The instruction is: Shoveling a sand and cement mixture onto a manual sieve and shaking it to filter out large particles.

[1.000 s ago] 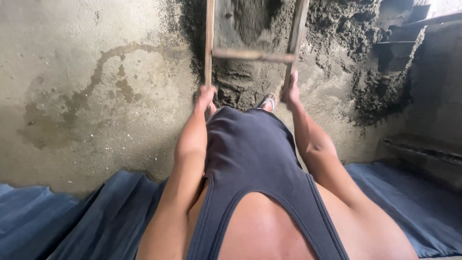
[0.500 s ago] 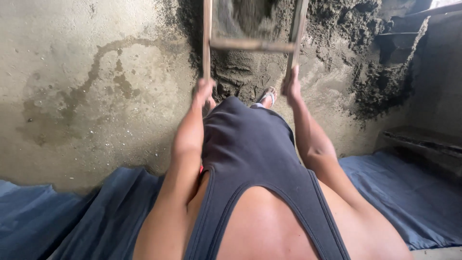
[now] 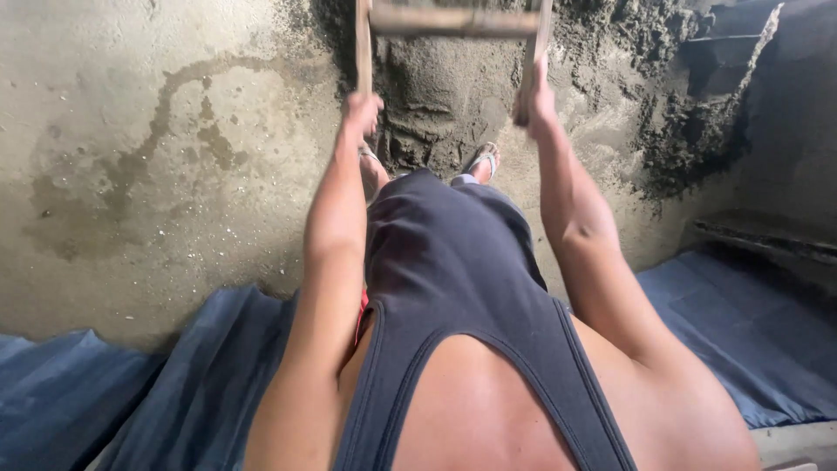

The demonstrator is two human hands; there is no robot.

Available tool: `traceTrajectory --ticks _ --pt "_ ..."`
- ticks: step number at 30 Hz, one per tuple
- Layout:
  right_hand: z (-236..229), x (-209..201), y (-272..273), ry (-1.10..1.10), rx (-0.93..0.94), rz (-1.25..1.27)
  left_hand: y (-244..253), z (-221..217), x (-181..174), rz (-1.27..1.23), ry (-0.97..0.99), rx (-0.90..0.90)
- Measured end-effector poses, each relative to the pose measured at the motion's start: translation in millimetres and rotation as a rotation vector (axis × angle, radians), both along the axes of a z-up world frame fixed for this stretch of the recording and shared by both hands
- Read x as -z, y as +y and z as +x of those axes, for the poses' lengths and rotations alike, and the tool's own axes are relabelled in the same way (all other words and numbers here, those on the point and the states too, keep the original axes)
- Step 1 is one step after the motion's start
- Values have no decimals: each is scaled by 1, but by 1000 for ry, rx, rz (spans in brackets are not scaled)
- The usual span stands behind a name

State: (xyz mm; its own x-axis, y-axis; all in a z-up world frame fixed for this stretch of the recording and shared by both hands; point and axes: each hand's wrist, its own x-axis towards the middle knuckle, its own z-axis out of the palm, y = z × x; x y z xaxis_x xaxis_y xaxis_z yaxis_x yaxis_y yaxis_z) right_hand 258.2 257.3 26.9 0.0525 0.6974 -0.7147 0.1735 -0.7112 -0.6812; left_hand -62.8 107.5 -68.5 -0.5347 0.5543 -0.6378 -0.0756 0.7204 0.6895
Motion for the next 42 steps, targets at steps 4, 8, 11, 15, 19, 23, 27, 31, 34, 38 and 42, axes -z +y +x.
traceTrajectory --ticks 4,8,11,15,19,23,27,31,34,38,42 --pt "-13 -53 43 16 -32 1 56 -29 -31 148 -127 -46" --pt "-4 -38 24 36 -1 -3 37 -16 -42 134 -142 -27" --pt "14 5 -27 37 40 -12 -22 20 -30 67 -121 -26" --pt "49 58 -96 -23 85 -57 -101 66 36 -161 -142 -71" --pt "70 98 -124 63 119 -106 -124 68 12 -215 -153 14" --pt "47 70 -95 -14 70 -122 -97 52 -31 -192 -124 -79" --pt "7 -4 -22 -36 18 -26 -22 18 -20 -17 -7 91" --pt "-14 -101 28 99 -177 -69 40 1 -125 -55 -201 70" --pt "-12 -102 36 -2 -44 -152 47 -4 -133 15 -204 96" --pt "7 -70 -17 154 -139 -21 1 19 -124 -65 -217 99" --pt "35 -5 -93 74 -56 -84 -75 51 -96 -258 -228 58"
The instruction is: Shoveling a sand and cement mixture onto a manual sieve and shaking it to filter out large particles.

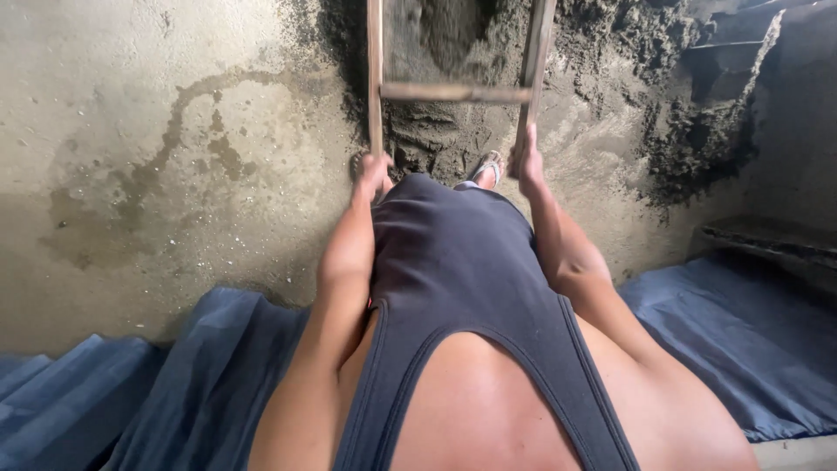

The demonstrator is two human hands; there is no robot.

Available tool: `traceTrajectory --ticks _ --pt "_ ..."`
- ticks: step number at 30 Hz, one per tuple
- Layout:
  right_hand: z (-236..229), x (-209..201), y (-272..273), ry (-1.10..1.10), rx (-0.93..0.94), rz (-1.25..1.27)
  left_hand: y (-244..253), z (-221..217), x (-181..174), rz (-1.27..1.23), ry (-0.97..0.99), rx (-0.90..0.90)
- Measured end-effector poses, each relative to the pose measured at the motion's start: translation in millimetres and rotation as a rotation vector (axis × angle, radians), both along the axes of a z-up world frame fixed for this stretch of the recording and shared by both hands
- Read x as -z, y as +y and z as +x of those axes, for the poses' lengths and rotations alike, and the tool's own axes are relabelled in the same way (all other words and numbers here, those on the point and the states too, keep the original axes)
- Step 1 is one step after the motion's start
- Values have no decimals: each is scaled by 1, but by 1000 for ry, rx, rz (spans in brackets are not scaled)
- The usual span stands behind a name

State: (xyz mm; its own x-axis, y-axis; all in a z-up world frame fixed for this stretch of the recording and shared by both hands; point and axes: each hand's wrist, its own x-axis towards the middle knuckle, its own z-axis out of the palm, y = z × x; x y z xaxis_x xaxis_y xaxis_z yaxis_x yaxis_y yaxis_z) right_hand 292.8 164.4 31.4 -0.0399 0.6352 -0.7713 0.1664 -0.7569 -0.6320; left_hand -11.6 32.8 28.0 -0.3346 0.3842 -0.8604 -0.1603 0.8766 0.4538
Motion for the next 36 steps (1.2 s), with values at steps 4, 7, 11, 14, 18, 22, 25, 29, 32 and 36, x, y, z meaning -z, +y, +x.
traceTrajectory --ticks 4,7,11,14,18,22,25,29,32,36 --pt "10 17 -25 -205 13 -88 -39 9 114 74 6 -218" --pt "12 29 -8 -47 -70 -43 -19 1 49 -73 41 -18" --pt "-27 -47 67 106 -153 85 61 -30 -17 26 124 54" --pt "-68 -146 117 -58 -168 69 124 -60 -56 201 70 33" --pt "-75 -179 143 -201 -149 56 155 -82 -73 291 -31 41" --pt "-42 -90 85 -1 -125 101 78 -32 1 249 -13 20" --pt "4 18 21 -47 72 212 8 -6 104 382 97 -81" --pt "48 101 -42 -11 106 35 -57 13 117 202 563 483" --pt "51 101 -33 8 31 -18 -58 12 135 107 60 -154" --pt "54 179 21 -633 -1016 594 -13 -11 36 68 178 -59"
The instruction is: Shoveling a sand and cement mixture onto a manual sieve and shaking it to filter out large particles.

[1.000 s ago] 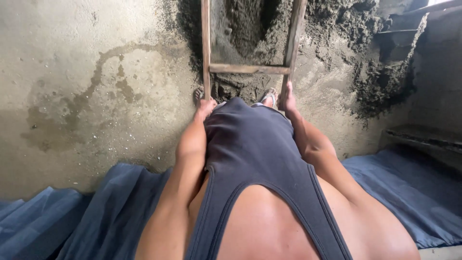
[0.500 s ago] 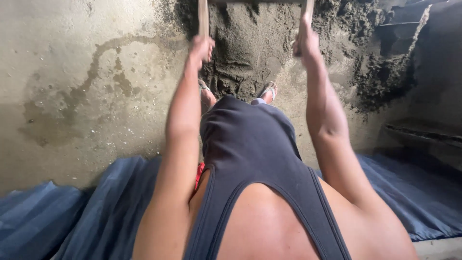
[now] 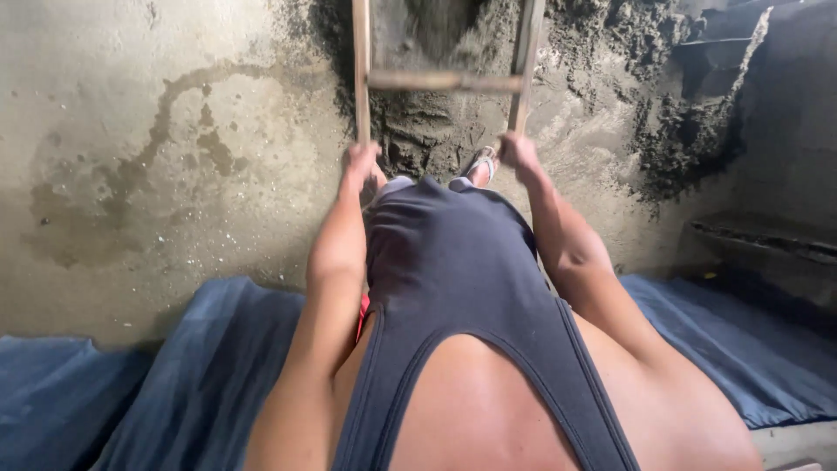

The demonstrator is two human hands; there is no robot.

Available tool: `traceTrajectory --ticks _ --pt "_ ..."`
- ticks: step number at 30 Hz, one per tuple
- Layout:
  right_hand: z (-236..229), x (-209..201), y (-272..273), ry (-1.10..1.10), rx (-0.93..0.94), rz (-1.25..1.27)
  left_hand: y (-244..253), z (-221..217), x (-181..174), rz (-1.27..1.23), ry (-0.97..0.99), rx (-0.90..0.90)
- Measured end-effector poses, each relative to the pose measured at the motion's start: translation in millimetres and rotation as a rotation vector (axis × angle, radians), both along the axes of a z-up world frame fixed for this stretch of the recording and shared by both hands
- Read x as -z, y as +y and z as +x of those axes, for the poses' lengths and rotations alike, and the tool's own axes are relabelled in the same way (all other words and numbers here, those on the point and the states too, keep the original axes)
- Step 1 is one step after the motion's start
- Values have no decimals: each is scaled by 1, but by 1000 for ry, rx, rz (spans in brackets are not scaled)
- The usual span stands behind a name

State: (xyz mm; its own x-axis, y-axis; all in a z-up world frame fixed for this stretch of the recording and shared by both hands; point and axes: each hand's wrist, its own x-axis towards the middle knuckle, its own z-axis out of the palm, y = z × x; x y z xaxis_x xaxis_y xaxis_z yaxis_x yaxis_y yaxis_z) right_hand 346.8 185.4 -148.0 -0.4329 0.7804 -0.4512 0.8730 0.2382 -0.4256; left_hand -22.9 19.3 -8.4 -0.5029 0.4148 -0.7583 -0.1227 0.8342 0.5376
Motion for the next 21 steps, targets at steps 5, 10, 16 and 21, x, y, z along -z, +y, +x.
traceTrajectory --ticks 5,10,16,21 --pt "-87 -190 121 598 1001 -339 145 -69 18 369 0 23" --pt "-84 -278 145 647 996 -495 196 -64 -10 365 -59 20" --pt "-2 -139 -4 520 906 -297 55 23 54 325 -45 18" --pt "11 -41 -52 543 1001 -504 -20 25 60 -11 -3 105"
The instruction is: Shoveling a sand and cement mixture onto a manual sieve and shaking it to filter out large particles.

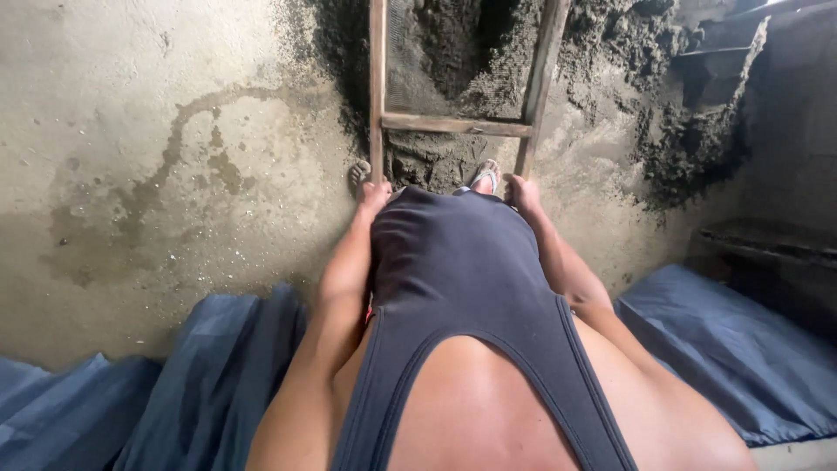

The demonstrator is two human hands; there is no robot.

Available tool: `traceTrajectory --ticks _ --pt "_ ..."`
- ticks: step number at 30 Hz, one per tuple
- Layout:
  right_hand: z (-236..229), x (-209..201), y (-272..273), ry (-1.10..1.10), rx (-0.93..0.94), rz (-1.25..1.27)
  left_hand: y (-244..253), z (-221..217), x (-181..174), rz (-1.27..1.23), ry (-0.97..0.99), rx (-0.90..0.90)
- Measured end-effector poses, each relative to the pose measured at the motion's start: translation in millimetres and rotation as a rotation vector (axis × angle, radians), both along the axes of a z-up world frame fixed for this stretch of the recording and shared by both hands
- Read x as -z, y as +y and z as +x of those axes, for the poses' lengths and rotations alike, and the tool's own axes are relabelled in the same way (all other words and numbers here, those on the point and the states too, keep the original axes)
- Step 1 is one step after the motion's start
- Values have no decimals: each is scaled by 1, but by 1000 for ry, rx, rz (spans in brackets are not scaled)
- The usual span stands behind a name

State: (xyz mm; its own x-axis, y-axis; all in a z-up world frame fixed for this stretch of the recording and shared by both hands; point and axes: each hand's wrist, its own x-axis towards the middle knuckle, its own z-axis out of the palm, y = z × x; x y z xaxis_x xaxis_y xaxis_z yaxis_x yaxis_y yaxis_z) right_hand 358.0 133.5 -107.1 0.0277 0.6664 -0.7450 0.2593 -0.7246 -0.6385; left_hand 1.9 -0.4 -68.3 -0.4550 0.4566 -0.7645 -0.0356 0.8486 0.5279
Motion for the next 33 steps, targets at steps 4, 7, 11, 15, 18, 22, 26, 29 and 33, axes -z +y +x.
traceTrajectory --ticks 4,7,11,15,18,22,26,29,33 --pt "-41 -14 58 -20 -76 3 -5 -47 -86 279 15 -23" --pt "-99 -124 127 29 33 72 123 -82 -66 270 38 3" --pt "-116 -295 190 -42 -167 9 210 -86 -205 202 -112 75" --pt "-107 -290 177 38 -142 49 194 -74 -196 188 -114 135" --pt "-70 -158 110 -32 -139 21 119 -31 -124 90 -83 90" --pt "-32 -64 29 -12 101 -110 19 -3 -4 -110 3 18" --pt "-37 -48 20 -88 -175 -86 1 -16 -5 249 204 21" --pt "-65 -63 59 -99 -186 -53 48 -37 -49 -4 73 -60" --pt "-106 -178 148 20 -164 -16 141 -66 -134 87 -39 -11"
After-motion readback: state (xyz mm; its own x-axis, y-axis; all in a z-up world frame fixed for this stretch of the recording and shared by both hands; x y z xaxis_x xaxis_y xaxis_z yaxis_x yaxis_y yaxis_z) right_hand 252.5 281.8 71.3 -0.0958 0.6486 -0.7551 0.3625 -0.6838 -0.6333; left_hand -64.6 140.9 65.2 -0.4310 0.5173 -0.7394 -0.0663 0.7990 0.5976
